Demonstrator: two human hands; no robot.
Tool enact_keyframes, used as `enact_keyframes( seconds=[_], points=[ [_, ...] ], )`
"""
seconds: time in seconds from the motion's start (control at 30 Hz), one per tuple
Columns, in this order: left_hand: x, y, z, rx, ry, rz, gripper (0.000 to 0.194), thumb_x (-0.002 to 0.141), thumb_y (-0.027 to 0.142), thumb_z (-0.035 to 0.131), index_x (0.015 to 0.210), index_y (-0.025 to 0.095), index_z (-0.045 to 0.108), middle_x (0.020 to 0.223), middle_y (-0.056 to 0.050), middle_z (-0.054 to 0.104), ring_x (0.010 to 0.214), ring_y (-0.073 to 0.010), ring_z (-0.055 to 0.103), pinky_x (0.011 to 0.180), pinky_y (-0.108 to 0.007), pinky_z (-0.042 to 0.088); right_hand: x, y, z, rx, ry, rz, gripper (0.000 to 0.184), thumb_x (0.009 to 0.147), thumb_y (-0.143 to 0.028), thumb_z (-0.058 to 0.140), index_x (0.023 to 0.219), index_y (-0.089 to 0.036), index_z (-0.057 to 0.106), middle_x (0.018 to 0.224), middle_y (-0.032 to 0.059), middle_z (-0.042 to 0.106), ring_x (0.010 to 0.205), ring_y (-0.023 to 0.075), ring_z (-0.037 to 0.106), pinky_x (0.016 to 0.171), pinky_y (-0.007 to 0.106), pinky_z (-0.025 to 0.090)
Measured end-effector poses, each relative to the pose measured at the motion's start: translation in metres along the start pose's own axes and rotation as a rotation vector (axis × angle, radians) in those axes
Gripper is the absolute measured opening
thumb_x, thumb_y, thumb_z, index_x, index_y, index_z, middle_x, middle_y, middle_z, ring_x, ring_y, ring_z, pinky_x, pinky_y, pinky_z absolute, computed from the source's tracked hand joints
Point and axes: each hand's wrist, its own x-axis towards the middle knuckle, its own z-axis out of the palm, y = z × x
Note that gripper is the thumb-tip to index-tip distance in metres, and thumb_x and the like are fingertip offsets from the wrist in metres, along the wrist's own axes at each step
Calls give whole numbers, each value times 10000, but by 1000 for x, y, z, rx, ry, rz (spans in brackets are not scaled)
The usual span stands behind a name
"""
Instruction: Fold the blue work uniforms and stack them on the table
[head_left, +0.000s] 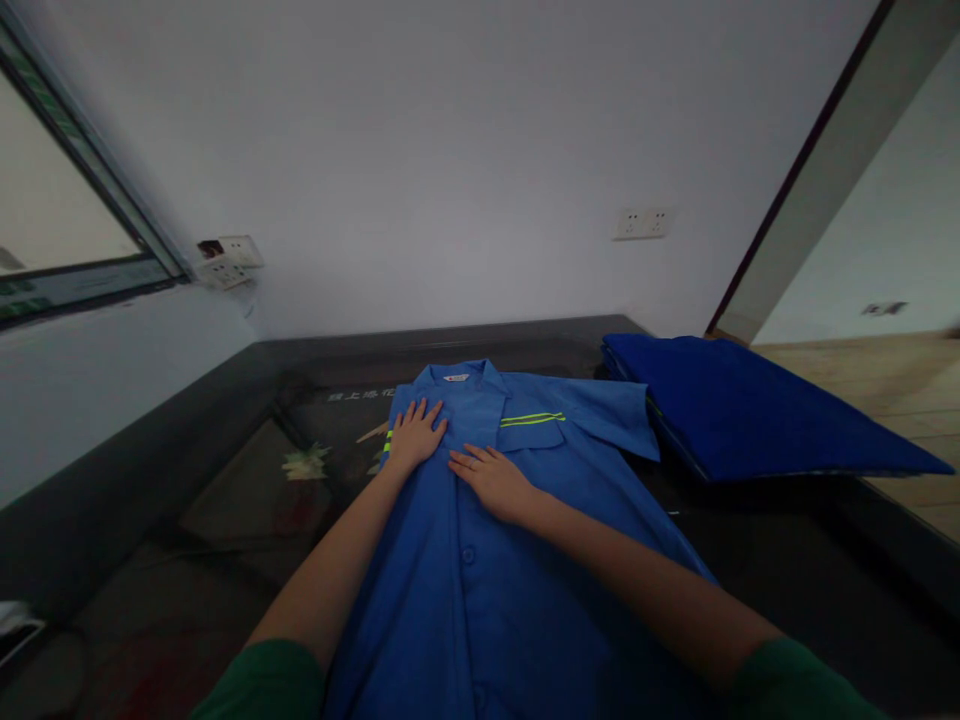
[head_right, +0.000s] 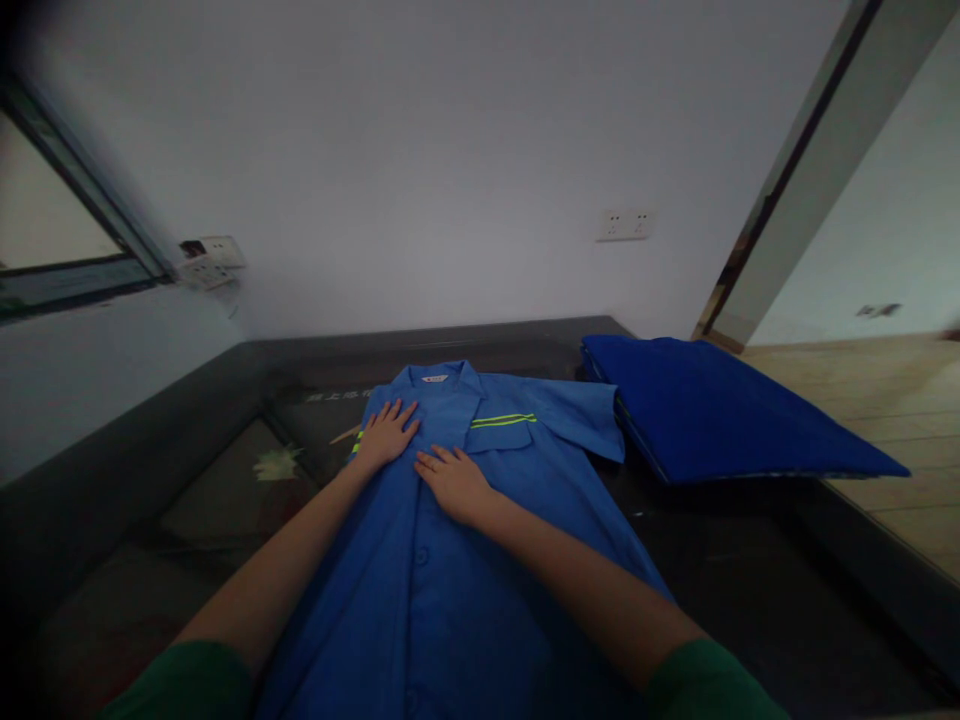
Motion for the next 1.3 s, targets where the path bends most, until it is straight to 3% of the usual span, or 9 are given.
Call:
enact_keyframes(
  seconds=[0.23, 0.5, 0.67, 0.83, 0.97, 1.07, 1.13, 1.2, 1.3],
  points=[
    [1, -2, 5, -7, 26, -1, 573, 948, 536, 269, 1477, 319, 310, 1544, -57, 291, 1425, -285, 244, 1135, -502, 225, -1, 7, 5, 19, 19, 10, 496, 932, -95, 318, 1392, -202, 471, 1477, 72, 416, 1359, 226, 375, 1103, 505, 319],
    [-1, 0, 0, -3, 14, 7, 570, 950, 513, 267, 1480, 306, 305, 1545, -61, 289, 1427, -283, 239, 1135, -502, 221, 9, -2, -11, -30, 42, -16, 477, 938, -105, 342, 1396, -173, 456, 1474, 77, 421, 1364, 247, 367, 1073, 504, 366],
    [-1, -1, 0, -13, 3, 5, 572, 949, 516, 272, 1478, 301, 313, 1547, -66, 282, 1428, -289, 235, 1137, -503, 213, 11, 3, -1, -14, -9, 16, 460, 946, -121, 346, 1382, -195, 474, 1469, 57, 431, 1363, 240, 372, 1086, 503, 354],
    [2, -1, 3, -11, 11, 2, 562, 948, 512, 281, 1470, 310, 326, 1545, -59, 288, 1427, -285, 240, 1133, -505, 224, -8, 3, -9, 59, -17, 31, 562, 892, -53, 362, 1441, -169, 390, 1506, 84, 364, 1410, 257, 279, 1106, 511, 326],
    [0, -1, 2, -63, 66, 32, 546, 940, 483, 332, 1439, 269, 396, 1508, -88, 363, 1396, -321, 300, 1114, -530, 262, -82, -11, -42, 290, 7, 109, 496, 885, -101, 423, 1376, -138, 488, 1432, 113, 473, 1344, 224, 404, 1116, 428, 333],
    [-5, 4, -7, -89, 144, 62, 552, 931, 394, 365, 1459, 235, 359, 1518, -106, 337, 1395, -334, 294, 1129, -537, 236, -180, -24, -67, 594, 71, 312, 359, 896, -251, 483, 1224, -230, 629, 1259, 55, 632, 1174, 197, 570, 1037, 382, 429],
    [-9, 16, -17, -110, 209, 156, 548, 913, 304, 379, 1458, 251, 353, 1514, -82, 346, 1398, -310, 291, 1169, -498, 161, -251, -28, -76, 788, 130, 552, 267, 870, -383, 540, 1016, -250, 720, 1031, 48, 718, 974, 196, 661, 880, 336, 525],
    [-10, 41, -29, -163, 248, 312, 530, 896, 248, 386, 1426, 245, 403, 1466, -80, 409, 1376, -295, 325, 1179, -468, 139, -315, -29, -75, 971, 91, 785, 328, 830, -499, 562, 809, -222, 738, 715, 54, 708, 653, 183, 669, 610, 290, 549],
    [-9, 108, -40, -240, 201, 498, 487, 900, 258, 403, 1382, 203, 449, 1380, -93, 488, 1307, -264, 406, 1133, -416, 268, -379, -30, -56, 1010, 192, 1034, 421, 776, -591, 560, 731, -203, 719, 583, 62, 656, 522, 181, 625, 476, 272, 498]
  ],
)
